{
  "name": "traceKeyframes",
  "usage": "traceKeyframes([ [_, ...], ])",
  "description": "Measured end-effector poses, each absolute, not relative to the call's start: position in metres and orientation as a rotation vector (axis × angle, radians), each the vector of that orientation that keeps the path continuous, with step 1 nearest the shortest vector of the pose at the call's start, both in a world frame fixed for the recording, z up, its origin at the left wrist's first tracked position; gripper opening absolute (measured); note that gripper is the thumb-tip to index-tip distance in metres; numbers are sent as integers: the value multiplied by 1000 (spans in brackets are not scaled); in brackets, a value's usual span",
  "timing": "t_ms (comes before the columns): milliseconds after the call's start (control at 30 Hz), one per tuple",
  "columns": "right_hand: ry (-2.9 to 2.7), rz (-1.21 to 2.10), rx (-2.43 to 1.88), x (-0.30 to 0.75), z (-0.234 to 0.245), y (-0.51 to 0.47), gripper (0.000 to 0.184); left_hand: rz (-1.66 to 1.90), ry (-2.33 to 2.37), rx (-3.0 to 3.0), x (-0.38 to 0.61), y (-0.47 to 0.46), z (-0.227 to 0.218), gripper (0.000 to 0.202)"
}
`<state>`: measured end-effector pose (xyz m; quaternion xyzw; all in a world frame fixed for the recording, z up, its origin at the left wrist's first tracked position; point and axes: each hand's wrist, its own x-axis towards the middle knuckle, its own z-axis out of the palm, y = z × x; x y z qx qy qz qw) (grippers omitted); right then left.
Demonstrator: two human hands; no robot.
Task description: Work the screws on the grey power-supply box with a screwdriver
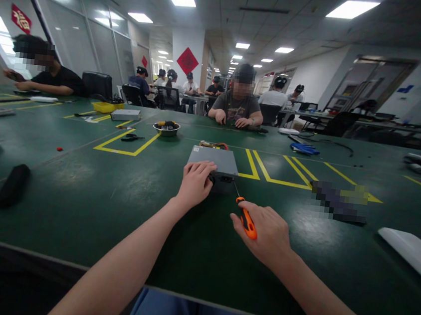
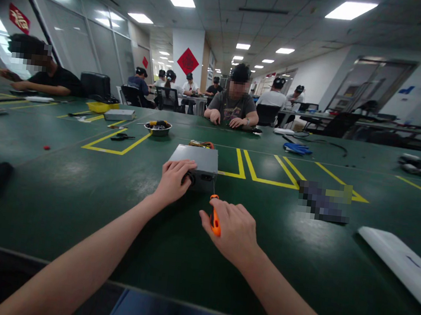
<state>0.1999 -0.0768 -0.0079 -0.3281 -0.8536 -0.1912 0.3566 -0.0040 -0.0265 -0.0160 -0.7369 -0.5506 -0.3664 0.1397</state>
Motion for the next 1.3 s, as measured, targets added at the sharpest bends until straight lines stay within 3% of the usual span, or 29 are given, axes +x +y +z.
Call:
traceKeyframes([
  [167,-2206,-507,-832,201,-10,-77,12,-1050,-1616,-2143,-3,-28,-15,39],
  [567,-2163,-432,-910,200,-7,-77,24,-1047,-1591,-2136,-4,-26,-16,37],
  [833,-2207,-380,-852,203,-8,-77,9,-1017,-1618,-2137,-4,-29,-14,36],
  [1133,-2340,-433,-857,201,-9,-77,14,-1031,-1603,-2128,-3,-28,-16,37],
  [1300,-2336,-301,-935,201,-5,-79,21,-1016,-1579,-2116,-3,-28,-17,37],
])
